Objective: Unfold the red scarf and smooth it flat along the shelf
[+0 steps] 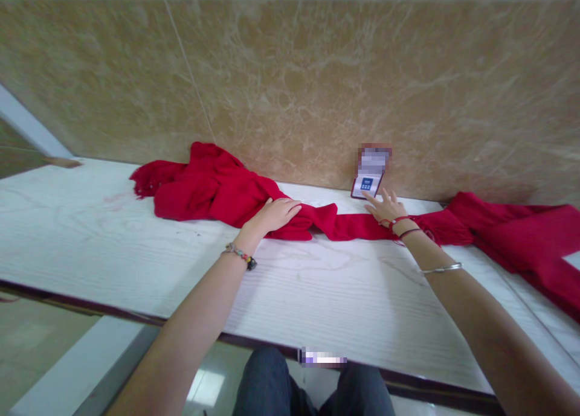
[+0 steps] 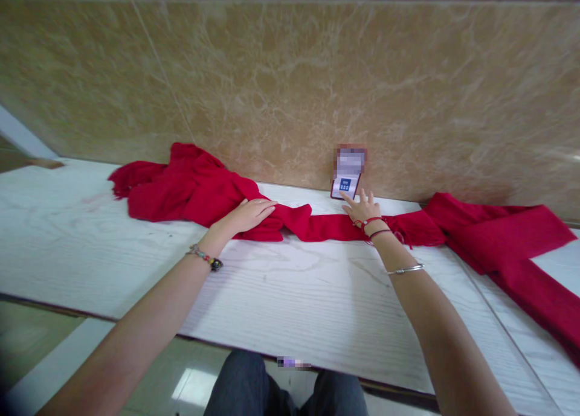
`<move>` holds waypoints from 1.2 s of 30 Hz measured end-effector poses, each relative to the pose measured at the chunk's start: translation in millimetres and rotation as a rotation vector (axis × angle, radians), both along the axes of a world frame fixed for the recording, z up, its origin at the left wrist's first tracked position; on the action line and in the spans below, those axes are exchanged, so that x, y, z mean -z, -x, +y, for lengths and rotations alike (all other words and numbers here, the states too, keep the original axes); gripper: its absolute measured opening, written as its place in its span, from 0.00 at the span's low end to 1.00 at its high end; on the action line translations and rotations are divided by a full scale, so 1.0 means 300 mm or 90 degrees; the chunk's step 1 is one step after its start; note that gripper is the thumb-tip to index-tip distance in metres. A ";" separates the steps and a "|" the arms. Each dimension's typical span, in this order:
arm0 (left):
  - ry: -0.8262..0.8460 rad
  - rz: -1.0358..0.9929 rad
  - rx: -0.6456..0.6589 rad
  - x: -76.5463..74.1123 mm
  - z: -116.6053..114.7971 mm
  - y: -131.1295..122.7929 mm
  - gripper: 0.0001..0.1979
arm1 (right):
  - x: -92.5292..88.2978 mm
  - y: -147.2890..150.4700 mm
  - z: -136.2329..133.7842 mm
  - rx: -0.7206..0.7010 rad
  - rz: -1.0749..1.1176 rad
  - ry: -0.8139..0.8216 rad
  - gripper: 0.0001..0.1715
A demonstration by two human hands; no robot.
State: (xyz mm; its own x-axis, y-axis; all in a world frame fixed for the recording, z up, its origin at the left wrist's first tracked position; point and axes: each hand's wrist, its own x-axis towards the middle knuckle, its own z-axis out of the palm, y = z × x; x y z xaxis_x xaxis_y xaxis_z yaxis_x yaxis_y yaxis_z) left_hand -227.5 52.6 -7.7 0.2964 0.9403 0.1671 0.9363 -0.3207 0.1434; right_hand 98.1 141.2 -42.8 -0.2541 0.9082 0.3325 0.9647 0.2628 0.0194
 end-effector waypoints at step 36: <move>-0.201 0.031 -0.163 -0.091 -0.046 0.032 0.19 | -0.058 -0.069 -0.264 -0.344 0.008 0.117 0.19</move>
State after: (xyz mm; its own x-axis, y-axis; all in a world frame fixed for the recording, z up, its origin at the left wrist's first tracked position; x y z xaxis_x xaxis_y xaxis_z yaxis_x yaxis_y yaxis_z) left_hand -237.1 39.0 19.5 0.0736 0.8895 0.4510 0.9949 -0.0971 0.0290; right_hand 118.8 62.0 -25.4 -0.6960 0.6933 0.1871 0.6920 0.7171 -0.0831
